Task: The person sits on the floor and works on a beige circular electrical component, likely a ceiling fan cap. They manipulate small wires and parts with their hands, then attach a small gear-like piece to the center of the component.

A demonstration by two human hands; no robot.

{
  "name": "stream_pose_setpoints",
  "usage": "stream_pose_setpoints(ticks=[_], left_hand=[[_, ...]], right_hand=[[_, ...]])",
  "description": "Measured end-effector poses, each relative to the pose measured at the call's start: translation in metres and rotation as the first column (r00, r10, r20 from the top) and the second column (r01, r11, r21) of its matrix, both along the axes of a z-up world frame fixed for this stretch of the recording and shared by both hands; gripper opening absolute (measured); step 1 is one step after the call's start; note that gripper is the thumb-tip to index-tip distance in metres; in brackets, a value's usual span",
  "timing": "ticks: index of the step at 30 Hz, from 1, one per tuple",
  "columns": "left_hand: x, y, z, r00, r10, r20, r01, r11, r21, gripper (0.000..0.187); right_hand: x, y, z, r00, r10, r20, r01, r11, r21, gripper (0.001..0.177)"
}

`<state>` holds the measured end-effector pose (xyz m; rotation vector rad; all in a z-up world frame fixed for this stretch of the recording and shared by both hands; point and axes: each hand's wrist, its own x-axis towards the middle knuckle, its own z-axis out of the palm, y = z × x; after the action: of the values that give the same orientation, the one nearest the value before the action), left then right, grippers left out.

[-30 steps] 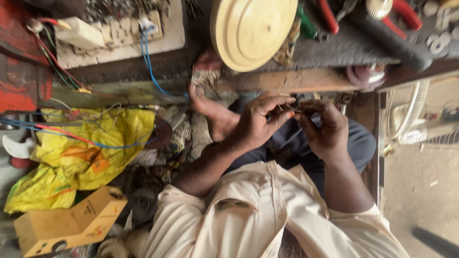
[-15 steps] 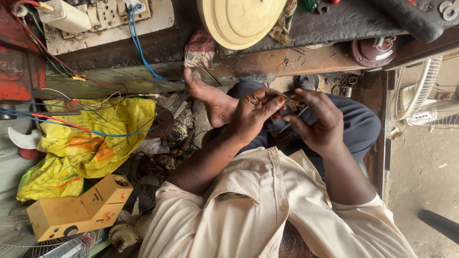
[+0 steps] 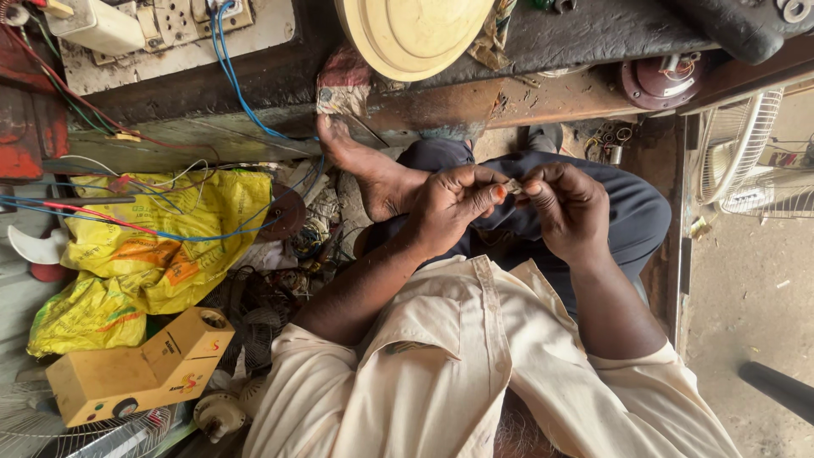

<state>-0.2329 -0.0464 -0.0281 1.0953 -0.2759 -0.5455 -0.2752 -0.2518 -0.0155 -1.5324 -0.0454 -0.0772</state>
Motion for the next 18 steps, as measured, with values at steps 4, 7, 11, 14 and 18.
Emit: stream_pose_setpoints(ticks=[4,7,11,14,18], left_hand=[[-0.001,0.0,-0.004,1.0,0.003,0.028,-0.004,0.999,0.046,0.015],[0.002,-0.001,-0.002,1.0,0.021,0.015,-0.022,0.995,0.101,0.016],[0.005,0.003,0.013,0.968,0.061,0.242,-0.121,0.962,0.243,0.014],[0.007,0.003,0.025,0.903,0.067,0.425,-0.233,0.906,0.354,0.013],[0.008,0.005,0.026,0.887,0.047,0.459,-0.241,0.895,0.375,0.014]], right_hand=[[0.002,0.0,-0.004,1.0,-0.007,-0.008,0.008,0.999,0.044,0.018],[0.006,0.001,0.016,0.983,0.041,0.178,-0.018,0.992,-0.128,0.028],[0.012,0.007,0.035,0.959,0.087,0.271,0.05,0.886,-0.462,0.026],[0.013,0.007,0.034,0.974,0.056,0.218,0.057,0.874,-0.482,0.015],[0.012,0.004,0.022,0.985,0.067,0.159,-0.017,0.955,-0.298,0.006]])
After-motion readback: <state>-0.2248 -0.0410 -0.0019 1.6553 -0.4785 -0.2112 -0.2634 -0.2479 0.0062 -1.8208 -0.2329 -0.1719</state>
